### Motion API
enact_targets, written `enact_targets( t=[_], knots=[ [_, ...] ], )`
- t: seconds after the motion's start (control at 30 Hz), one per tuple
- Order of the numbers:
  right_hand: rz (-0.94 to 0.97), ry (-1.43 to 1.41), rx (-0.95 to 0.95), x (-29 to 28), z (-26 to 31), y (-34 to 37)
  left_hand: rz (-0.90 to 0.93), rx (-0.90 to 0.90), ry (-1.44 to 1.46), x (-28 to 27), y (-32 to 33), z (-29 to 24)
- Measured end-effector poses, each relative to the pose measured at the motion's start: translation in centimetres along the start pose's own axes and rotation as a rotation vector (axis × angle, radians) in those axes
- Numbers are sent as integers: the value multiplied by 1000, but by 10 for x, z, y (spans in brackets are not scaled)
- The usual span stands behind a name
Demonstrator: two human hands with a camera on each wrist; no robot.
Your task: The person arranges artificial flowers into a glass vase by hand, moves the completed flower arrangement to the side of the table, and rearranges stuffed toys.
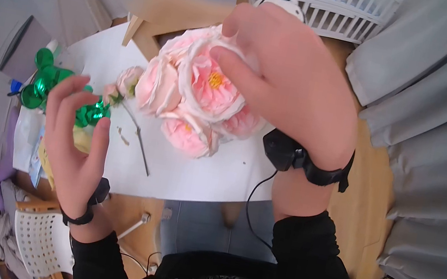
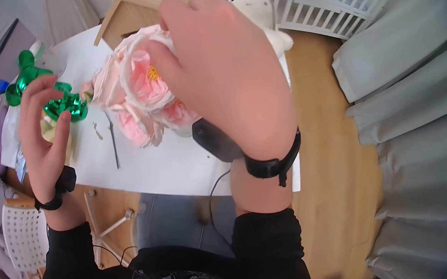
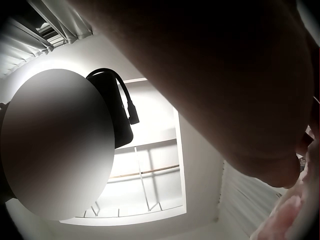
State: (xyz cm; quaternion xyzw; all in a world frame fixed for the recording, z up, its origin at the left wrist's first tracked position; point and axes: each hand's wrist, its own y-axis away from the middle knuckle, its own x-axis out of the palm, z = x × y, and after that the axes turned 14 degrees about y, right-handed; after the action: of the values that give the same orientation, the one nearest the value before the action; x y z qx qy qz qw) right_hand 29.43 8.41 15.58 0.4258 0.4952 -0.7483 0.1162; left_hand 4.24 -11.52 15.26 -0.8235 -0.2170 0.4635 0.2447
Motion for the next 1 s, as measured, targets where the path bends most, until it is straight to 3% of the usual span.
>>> enact_targets(
  t=[0.17,0.3,0.33,0.4,0.53,0.6,1.0],
  knots=[
    [-41,-5,-58,8,-3,2,134,-194,-207,5,87,65],
    [14,-39,-17,7,-2,0,141,-282,-224,16,120,65],
    [13,-44,-23,7,-3,-1,136,-285,-229,22,122,62],
    [-17,-51,-44,10,-3,0,294,-259,-44,36,119,55],
    [-34,-65,-66,12,-6,0,329,-293,22,77,108,77],
    [-48,-87,-92,14,-9,2,322,-397,-66,86,103,94],
    [-15,-162,4,-6,-27,6,290,-472,52,64,114,114]
  ],
)
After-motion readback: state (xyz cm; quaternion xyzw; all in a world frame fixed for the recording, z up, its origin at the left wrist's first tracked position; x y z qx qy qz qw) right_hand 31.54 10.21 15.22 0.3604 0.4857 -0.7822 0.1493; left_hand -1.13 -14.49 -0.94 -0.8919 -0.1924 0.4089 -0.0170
